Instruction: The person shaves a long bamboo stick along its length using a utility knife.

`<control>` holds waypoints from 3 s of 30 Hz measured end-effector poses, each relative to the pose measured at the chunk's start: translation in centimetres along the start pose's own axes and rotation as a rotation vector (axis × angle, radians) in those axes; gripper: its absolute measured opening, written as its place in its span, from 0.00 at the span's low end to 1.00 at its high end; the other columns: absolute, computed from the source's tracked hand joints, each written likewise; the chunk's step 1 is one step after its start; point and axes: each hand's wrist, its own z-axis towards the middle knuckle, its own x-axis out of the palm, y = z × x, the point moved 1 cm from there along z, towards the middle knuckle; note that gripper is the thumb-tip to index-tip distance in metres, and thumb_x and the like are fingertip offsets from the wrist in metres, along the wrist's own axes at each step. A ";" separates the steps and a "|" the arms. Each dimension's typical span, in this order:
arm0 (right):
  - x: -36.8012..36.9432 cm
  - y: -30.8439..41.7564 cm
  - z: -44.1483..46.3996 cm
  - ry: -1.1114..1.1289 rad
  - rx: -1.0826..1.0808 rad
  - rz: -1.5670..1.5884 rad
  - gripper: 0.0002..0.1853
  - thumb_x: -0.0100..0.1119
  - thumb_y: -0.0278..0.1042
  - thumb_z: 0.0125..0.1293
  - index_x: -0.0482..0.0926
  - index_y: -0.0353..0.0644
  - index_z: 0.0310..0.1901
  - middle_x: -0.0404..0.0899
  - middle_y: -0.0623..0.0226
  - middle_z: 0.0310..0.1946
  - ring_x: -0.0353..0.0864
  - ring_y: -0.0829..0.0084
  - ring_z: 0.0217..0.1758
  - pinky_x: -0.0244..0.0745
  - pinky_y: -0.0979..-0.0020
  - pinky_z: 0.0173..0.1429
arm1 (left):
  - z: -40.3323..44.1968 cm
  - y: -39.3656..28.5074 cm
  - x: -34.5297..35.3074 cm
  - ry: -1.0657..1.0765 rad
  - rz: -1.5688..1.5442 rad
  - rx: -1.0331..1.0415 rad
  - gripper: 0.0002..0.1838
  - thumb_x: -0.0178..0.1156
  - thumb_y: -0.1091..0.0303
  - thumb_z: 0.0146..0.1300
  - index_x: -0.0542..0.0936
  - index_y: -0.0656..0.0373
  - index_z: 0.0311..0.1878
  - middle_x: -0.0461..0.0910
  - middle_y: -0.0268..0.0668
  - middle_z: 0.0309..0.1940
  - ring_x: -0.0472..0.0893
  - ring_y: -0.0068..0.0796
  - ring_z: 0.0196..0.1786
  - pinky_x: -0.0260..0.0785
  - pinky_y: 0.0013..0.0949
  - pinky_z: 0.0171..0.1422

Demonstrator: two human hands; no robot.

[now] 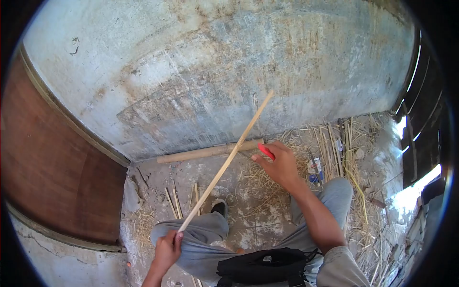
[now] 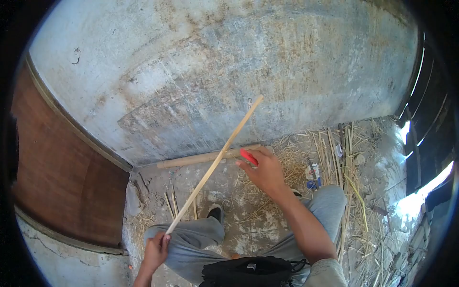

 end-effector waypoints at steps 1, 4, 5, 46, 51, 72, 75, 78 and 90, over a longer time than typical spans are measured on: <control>0.3 0.0 0.1 0.000 -0.001 -0.002 0.19 0.72 0.47 0.60 0.85 0.41 0.44 0.81 0.57 0.37 0.84 0.58 0.37 0.77 0.61 0.37 | 0.8 -0.3 -0.4 0.005 0.094 -0.004 0.08 0.60 0.67 0.70 0.81 0.62 0.38 0.77 0.51 0.19 0.79 0.55 0.22 0.69 0.44 0.28; 0.4 0.0 0.2 -0.176 -0.145 0.139 0.17 0.75 0.40 0.57 0.85 0.43 0.44 0.80 0.61 0.40 0.84 0.58 0.40 0.80 0.62 0.40 | 1.8 -0.6 -1.4 0.008 0.079 0.037 0.09 0.61 0.66 0.70 0.81 0.62 0.38 0.75 0.51 0.18 0.78 0.54 0.21 0.68 0.44 0.26; 0.3 0.0 0.3 -0.166 -0.175 0.114 0.16 0.75 0.39 0.57 0.85 0.43 0.45 0.80 0.62 0.41 0.85 0.58 0.40 0.81 0.63 0.41 | 2.0 -0.6 -1.5 0.003 0.085 0.079 0.09 0.61 0.66 0.69 0.81 0.62 0.38 0.75 0.51 0.17 0.78 0.54 0.21 0.67 0.44 0.26; 2.6 -1.9 -0.1 0.157 -0.084 0.136 0.06 0.63 0.25 0.60 0.79 0.36 0.39 0.78 0.52 0.33 0.80 0.50 0.36 0.72 0.56 0.40 | 0.8 -2.9 -4.9 0.135 0.152 0.081 0.06 0.62 0.68 0.68 0.82 0.61 0.37 0.75 0.50 0.16 0.78 0.55 0.21 0.69 0.46 0.26; 2.2 -0.6 -0.3 0.082 -0.104 0.103 0.09 0.68 0.29 0.59 0.81 0.36 0.40 0.81 0.55 0.35 0.83 0.53 0.37 0.77 0.61 0.41 | 0.8 -2.6 -4.6 0.111 0.147 0.077 0.06 0.63 0.68 0.67 0.82 0.61 0.37 0.74 0.50 0.16 0.77 0.54 0.20 0.68 0.45 0.26; 1.9 -0.7 -0.2 -0.026 -0.192 0.099 0.09 0.64 0.20 0.55 0.83 0.34 0.40 0.84 0.56 0.36 0.85 0.54 0.35 0.78 0.64 0.38 | 0.8 -3.1 -4.7 0.132 0.090 0.045 0.08 0.62 0.67 0.68 0.83 0.63 0.37 0.75 0.50 0.17 0.78 0.52 0.19 0.68 0.42 0.25; 2.4 -1.7 0.0 0.088 -0.208 0.145 0.12 0.64 0.23 0.54 0.82 0.37 0.42 0.83 0.54 0.38 0.82 0.50 0.37 0.77 0.58 0.39 | 0.8 -3.1 -5.1 0.161 0.084 0.034 0.08 0.63 0.68 0.68 0.83 0.63 0.37 0.75 0.49 0.17 0.78 0.50 0.19 0.68 0.40 0.25; 2.6 -0.9 0.1 0.058 -0.180 0.222 0.10 0.64 0.25 0.57 0.81 0.35 0.41 0.81 0.54 0.30 0.81 0.58 0.30 0.75 0.62 0.36 | 0.8 -2.8 -5.3 0.140 0.052 0.052 0.07 0.62 0.69 0.68 0.83 0.63 0.37 0.74 0.49 0.16 0.77 0.48 0.18 0.67 0.39 0.25; 0.2 -0.5 0.2 0.277 0.275 0.137 0.14 0.69 0.35 0.58 0.83 0.33 0.40 0.79 0.54 0.25 0.76 0.65 0.25 0.72 0.64 0.36 | 2.8 -2.9 -6.3 -0.028 0.272 0.192 0.03 0.64 0.72 0.63 0.83 0.60 0.39 0.79 0.45 0.24 0.80 0.48 0.24 0.69 0.43 0.29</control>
